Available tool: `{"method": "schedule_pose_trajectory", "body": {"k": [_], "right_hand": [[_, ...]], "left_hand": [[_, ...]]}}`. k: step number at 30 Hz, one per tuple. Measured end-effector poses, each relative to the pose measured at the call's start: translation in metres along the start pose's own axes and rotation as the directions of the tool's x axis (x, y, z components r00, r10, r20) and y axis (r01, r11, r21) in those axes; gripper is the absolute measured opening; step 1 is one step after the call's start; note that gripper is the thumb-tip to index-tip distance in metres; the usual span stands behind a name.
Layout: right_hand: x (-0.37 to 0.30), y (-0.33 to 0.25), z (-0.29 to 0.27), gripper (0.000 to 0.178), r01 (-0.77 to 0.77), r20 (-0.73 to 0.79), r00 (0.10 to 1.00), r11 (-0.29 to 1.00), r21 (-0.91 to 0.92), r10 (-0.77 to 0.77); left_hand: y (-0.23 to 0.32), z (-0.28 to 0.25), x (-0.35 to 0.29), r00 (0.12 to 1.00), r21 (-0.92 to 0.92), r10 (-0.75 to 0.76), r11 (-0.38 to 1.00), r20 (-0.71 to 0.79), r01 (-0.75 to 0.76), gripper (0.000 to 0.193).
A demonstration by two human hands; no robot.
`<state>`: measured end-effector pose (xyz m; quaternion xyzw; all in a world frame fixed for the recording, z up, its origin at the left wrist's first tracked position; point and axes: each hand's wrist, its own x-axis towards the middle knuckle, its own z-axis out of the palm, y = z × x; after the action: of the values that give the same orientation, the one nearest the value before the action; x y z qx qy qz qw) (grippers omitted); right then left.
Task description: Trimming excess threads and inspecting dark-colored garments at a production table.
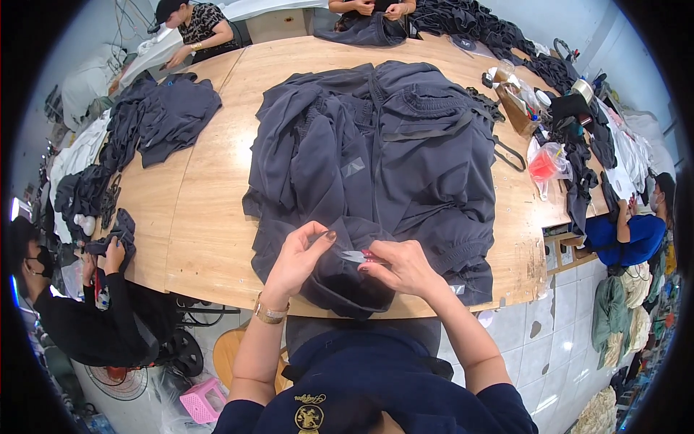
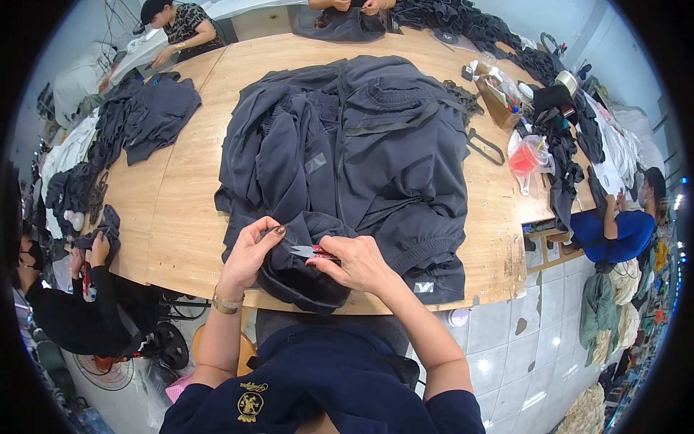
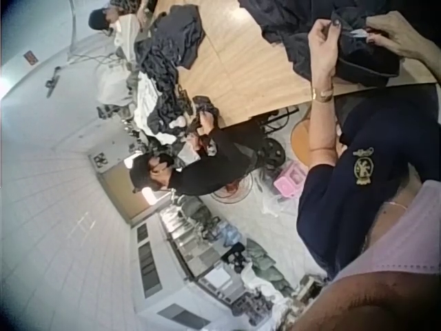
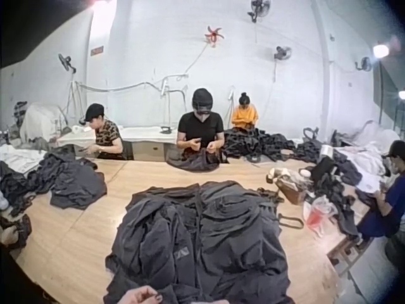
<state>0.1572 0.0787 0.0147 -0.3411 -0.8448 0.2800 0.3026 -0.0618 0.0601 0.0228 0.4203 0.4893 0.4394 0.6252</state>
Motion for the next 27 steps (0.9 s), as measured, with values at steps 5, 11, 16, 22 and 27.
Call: {"method": "schedule_pose_trajectory", "body": {"k": [5,11,16,22,27], "right_hand": [[0.005,0.005,0.02,0.028,-0.383,-0.012,0.858,0.656,0.651,0.513],[0.03,0.005,0.043,0.027,-0.202,-0.036,0.949,0.689,0.696,0.314],[0.028,0.012,0.044,0.023,-0.278,0.096,0.892,0.369,0.887,0.441],[0.021,0.0,0.046,0.015,-0.279,-0.283,0.858,0.852,0.443,0.429],[0.026,-0.026,0.038,0.028,0.02,-0.31,0.948,0.96,0.279,0.07]], "left_hand": [[-0.003,0.0,0.002,0.998,-0.119,0.058,0.991,-0.038,-0.062,0.01],[-0.006,0.0,0.005,0.992,-0.149,0.079,0.985,-0.096,-0.092,0.01],[-0.014,-0.009,0.003,0.995,-0.234,0.045,0.97,-0.088,-0.064,0.019],[-0.012,-0.007,0.0,0.995,-0.321,0.054,0.944,-0.083,-0.078,0.019],[-0.013,-0.006,0.0,0.991,-0.259,0.1,0.958,-0.089,-0.12,0.017]]}}
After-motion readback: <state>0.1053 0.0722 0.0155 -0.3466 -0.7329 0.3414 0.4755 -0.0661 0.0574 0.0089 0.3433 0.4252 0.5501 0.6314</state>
